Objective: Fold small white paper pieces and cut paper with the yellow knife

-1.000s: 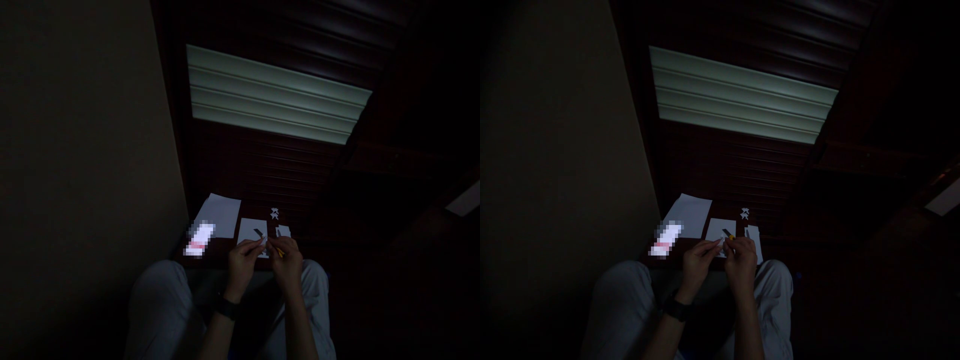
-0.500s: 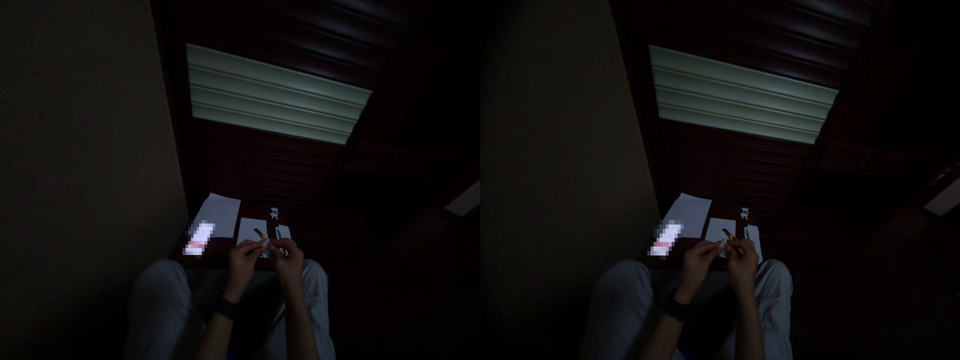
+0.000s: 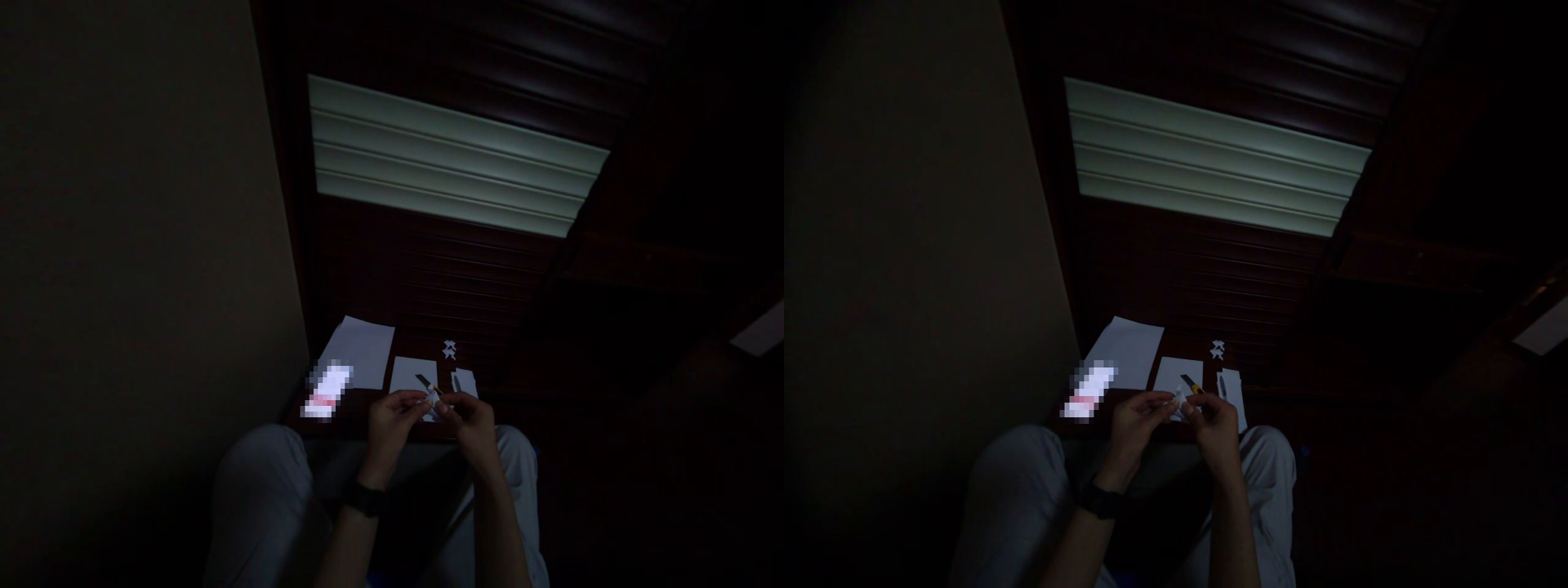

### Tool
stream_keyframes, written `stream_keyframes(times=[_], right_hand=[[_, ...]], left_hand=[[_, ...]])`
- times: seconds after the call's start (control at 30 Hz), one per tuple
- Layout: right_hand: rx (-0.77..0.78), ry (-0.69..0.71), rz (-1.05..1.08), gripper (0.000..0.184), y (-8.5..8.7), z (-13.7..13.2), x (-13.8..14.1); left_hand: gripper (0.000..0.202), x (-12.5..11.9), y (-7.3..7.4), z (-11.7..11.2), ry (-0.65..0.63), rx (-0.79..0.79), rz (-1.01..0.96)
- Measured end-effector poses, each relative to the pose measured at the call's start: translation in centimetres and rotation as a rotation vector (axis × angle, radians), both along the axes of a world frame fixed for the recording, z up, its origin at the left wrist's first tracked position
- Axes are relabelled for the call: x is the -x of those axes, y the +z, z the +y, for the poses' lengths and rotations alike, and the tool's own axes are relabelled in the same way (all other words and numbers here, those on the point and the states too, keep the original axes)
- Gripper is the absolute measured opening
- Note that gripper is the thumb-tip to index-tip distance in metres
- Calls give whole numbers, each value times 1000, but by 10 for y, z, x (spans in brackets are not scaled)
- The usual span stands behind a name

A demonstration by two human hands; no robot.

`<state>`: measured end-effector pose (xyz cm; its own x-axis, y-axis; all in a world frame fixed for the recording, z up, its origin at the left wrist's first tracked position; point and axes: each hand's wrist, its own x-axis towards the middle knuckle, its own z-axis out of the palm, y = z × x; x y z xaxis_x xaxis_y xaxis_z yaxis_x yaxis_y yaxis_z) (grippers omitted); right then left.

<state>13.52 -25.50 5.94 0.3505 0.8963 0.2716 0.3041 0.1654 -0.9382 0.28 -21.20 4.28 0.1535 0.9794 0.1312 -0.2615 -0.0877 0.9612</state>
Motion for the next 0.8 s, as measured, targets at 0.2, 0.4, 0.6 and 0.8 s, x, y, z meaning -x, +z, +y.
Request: stream_keyframes(times=[0.2,0.4,0.6,0.8], right_hand=[[24,-21,35,14,4,-1,1],[-19,104,143,23,1,1,-3],[34,42,107,28,-8,5,-3],[-43,-152,-19,23,0,2,4]], left_hand=[[24,5,3,2,-35,-15,64],[23,8,7,4,-94,-28,126],[17,4,5,1,-67,-101,225],[15,3,9,-2,-65,-98,219]])
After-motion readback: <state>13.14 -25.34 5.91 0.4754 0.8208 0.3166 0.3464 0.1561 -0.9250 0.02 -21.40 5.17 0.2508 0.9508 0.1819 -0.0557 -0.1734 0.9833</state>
